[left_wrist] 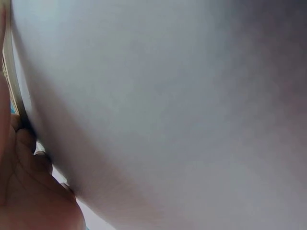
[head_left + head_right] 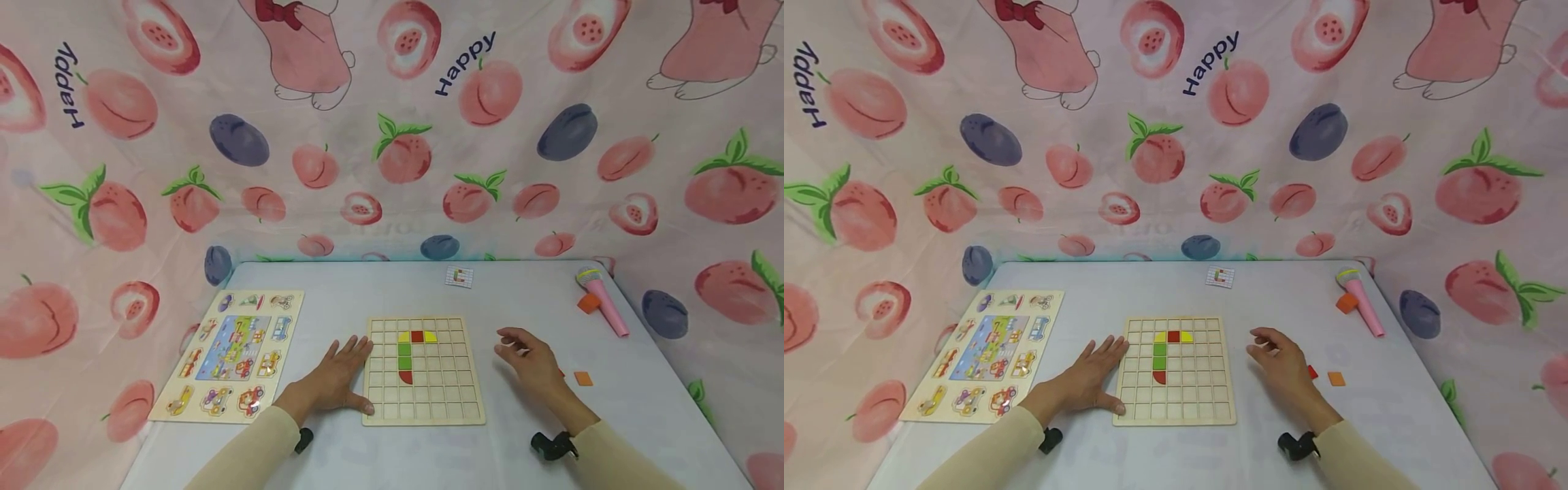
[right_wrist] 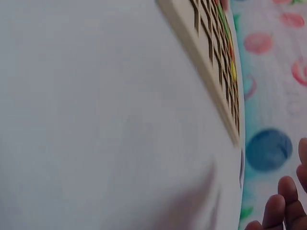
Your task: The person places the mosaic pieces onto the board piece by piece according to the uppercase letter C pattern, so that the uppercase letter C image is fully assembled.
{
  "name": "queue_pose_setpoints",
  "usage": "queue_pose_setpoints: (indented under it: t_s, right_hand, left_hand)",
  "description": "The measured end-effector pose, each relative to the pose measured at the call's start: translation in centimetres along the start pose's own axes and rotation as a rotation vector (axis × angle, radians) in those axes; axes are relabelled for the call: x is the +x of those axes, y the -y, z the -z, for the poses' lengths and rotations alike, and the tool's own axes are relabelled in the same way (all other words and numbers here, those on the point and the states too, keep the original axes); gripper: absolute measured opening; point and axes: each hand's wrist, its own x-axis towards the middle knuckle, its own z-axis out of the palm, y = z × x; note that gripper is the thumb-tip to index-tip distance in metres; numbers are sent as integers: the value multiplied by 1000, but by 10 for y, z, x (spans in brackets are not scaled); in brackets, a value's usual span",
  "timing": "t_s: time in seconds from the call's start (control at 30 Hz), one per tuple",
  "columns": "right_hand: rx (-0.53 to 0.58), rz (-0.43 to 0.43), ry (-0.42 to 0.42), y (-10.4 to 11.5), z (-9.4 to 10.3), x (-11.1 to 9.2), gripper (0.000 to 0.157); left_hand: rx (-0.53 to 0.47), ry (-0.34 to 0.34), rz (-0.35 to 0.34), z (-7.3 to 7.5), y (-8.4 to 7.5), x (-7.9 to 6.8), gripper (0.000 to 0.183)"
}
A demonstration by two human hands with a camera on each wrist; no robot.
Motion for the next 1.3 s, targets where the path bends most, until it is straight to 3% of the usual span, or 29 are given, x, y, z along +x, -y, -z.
queue_pose_setpoints:
  t_s: [0.13,0.33,0.57,0.7,0.9,1.03,1.2,1.3]
  right_hand:
    - [-42,8,39,-23,38,-1,44]
    - [-131,-63,192,-55,90,-4,64]
    - [-253,-135,341,-90,128,-8,71]
    - [-265,-128,358,-103,133,-8,63]
    - [-345,-86,284,-107,127,1,39]
    - [-334,-61,263,-106,120,7,39]
    - [-291,15,303,-100,113,13,38]
    - [-297,9,307,-97,109,17,33]
  left_hand:
    - [2,0,4,1,0,-1,131]
    - [-5,-3,11,0,1,-1,130]
    - [-10,-1,18,-2,3,0,131]
    - [-14,4,17,-2,3,-1,131]
    - [-7,11,11,-2,4,-1,131]
    - [-6,12,7,-1,3,-1,131]
    - [-10,14,7,0,1,-1,131]
    - [-10,16,11,1,0,-2,131]
